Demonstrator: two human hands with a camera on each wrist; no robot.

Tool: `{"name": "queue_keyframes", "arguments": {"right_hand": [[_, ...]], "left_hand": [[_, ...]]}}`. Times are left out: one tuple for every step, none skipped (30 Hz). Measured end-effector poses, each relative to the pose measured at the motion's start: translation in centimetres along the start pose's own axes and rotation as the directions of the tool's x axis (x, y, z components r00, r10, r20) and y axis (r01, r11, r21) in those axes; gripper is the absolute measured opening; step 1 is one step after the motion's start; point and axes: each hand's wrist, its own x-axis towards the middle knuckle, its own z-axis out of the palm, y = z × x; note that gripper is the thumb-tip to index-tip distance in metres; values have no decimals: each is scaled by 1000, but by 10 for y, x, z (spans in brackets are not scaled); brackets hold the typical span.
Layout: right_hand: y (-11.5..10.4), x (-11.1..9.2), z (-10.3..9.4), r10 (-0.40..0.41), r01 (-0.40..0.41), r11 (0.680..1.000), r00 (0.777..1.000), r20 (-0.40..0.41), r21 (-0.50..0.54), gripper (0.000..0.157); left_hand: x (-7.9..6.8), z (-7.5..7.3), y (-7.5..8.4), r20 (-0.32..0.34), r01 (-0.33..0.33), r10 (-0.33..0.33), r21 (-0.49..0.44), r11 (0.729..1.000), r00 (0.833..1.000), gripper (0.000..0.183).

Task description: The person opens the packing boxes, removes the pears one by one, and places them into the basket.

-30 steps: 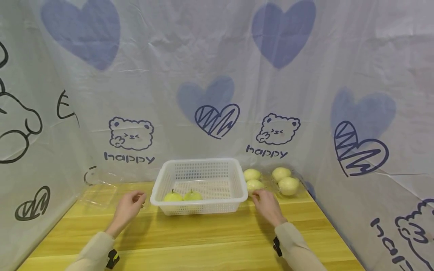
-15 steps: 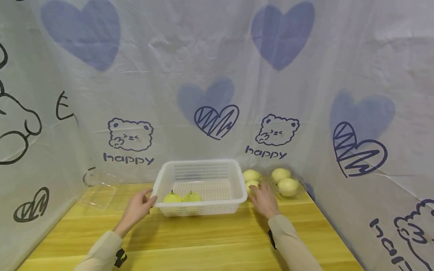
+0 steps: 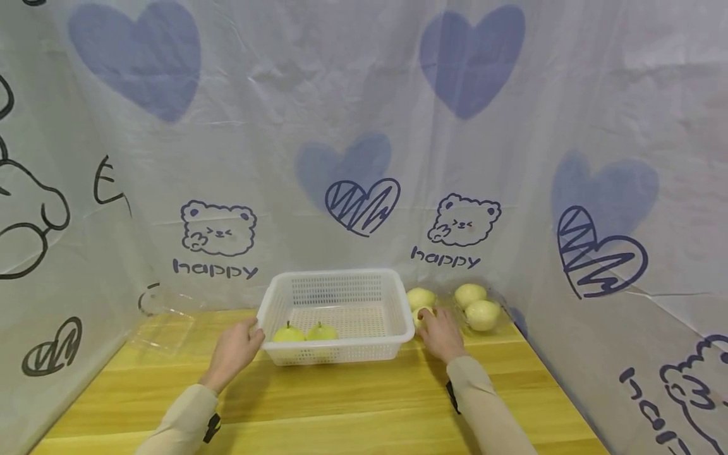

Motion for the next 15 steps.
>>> {"name": "queue_keyframes", "arguments": {"right_hand": [[1, 0, 1, -4, 4, 1000, 1000, -14, 4, 18], [1, 0, 1, -10, 10, 1000, 1000, -28, 7, 14], [1, 0, 1, -15, 16, 1000, 999, -43, 9, 10], [1, 0, 2, -22, 22, 1000, 998, -60, 10, 8], [1, 1, 2, -25, 26, 1000, 997, -72, 14, 9], [1, 1, 1, -33, 34, 999, 996, -88, 11, 12], [1, 0, 1, -38, 39, 999, 994, -99, 13, 15], [1, 0, 0, -39, 41, 999, 994, -107, 13, 19], [1, -1, -1, -42, 44, 999, 993, -111, 10, 23], [1, -1, -1, -43, 45, 999, 993, -111, 12, 26], [1, -2, -2, -39, 41, 999, 994, -107, 14, 28], [1, -3, -4, -34, 36, 999, 994, -102, 17, 31], [0, -5, -5, -19, 22, 999, 996, -91, 29, 34], [0, -6, -7, -5, 8, 999, 997, -78, 33, 36], [-1, -8, -9, 9, -7, 999, 998, -64, 41, 38]], "left_hand": [[0, 0, 1, -4, 0, 0, 15, 1000, 1000, 40], [0, 0, 2, -6, 1, -1, 29, 1000, 1000, 41], [0, 0, 2, -9, 1, -1, 38, 999, 1000, 41], [-1, 0, 3, -10, 2, -2, 47, 999, 1000, 42], [-1, 0, 3, -14, 2, -1, 56, 998, 1000, 42], [-1, 0, 3, -17, 2, -1, 63, 998, 1000, 42], [-1, 1, 3, -19, 3, -2, 68, 998, 1000, 42], [-1, 1, 3, -22, 3, -2, 74, 997, 1000, 42], [-1, 1, 4, -25, 2, 0, 75, 997, 1000, 41], [-1, 1, 3, -28, 1, 1, 77, 997, 1000, 41], [-1, 1, 3, -30, -1, 4, 79, 997, 1000, 41], [-2, 1, 3, -31, -4, 6, 79, 997, 1000, 41], [-2, 1, 3, -31, -7, 9, 78, 997, 999, 40], [-2, 0, 3, -29, -9, 12, 76, 997, 999, 40], [-3, 0, 3, -28, -12, 14, 75, 997, 1000, 40]]}}
